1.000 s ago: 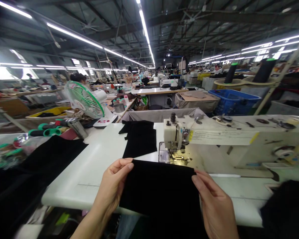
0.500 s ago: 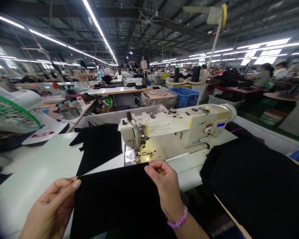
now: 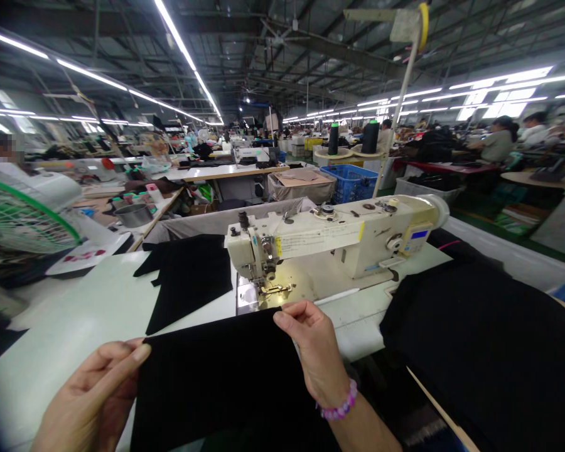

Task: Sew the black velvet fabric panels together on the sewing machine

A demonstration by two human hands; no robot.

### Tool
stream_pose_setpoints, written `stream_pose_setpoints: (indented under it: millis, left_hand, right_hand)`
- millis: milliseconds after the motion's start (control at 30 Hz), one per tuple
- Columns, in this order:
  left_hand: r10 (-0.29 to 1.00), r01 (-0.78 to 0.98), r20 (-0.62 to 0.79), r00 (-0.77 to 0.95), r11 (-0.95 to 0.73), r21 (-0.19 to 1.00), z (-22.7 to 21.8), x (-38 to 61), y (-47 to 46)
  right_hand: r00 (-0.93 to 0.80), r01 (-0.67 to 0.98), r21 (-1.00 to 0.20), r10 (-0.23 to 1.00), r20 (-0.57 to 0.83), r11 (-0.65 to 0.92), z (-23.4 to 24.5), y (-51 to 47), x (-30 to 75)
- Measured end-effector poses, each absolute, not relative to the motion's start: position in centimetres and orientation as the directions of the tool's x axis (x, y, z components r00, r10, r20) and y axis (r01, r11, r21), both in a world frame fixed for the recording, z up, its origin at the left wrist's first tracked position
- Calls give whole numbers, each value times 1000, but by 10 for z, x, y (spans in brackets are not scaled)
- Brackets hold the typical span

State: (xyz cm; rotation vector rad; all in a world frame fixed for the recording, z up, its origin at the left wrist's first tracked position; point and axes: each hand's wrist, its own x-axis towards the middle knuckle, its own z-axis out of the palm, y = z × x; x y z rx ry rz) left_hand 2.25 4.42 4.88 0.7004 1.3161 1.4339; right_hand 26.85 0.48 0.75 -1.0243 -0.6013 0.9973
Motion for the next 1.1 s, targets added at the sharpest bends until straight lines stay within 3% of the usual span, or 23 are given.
stream_pose_setpoints:
  millis: [100,167,233,300,333,400,467,600,700,867,1100]
  left_hand:
    - [947,-154,4,-321,-57,986,55,13,44]
    - [917,2,212,-338,-224,975,74,5,46]
    - [861,190,418,-289,-376,907,101,1,51]
    - [831,386,549,-90,-480,788,125,6,64]
    - [830,464,554,67,-517,719,131,13,74]
    - [832,537,393,393,-554,636,125,34,98]
    - [817,547,204,540,-524,652,95,59,124]
    - [823,536,146,548,-480,694,11,95,155]
    - [853,529,146,501,-435,728,-25,100,158]
    - [881,511,159,446,-397,762,-32,97,156]
    - [895,532,130,426,-364,764,-38,116,185]
  right_hand:
    - [403,-249,-954,913,58,170,13,0,268]
    - [321,-25,-979,929,183,202,16,-12,265]
    - [184,221,-938,933,310,268,13,-28,258]
    - [22,348,-870,924,381,350,1,-45,249]
    - [-37,364,-844,912,409,394,-8,-51,244]
    - [-105,367,-800,876,472,475,-29,-58,236]
    - [-103,393,-744,830,548,540,-52,-58,231]
    - [-124,507,-608,749,650,612,-79,-52,241]
    - [-259,595,-459,698,668,660,-82,-51,258]
    - [-407,666,-258,631,660,700,-75,-49,276]
    - [-365,738,-219,650,666,638,-68,-39,272]
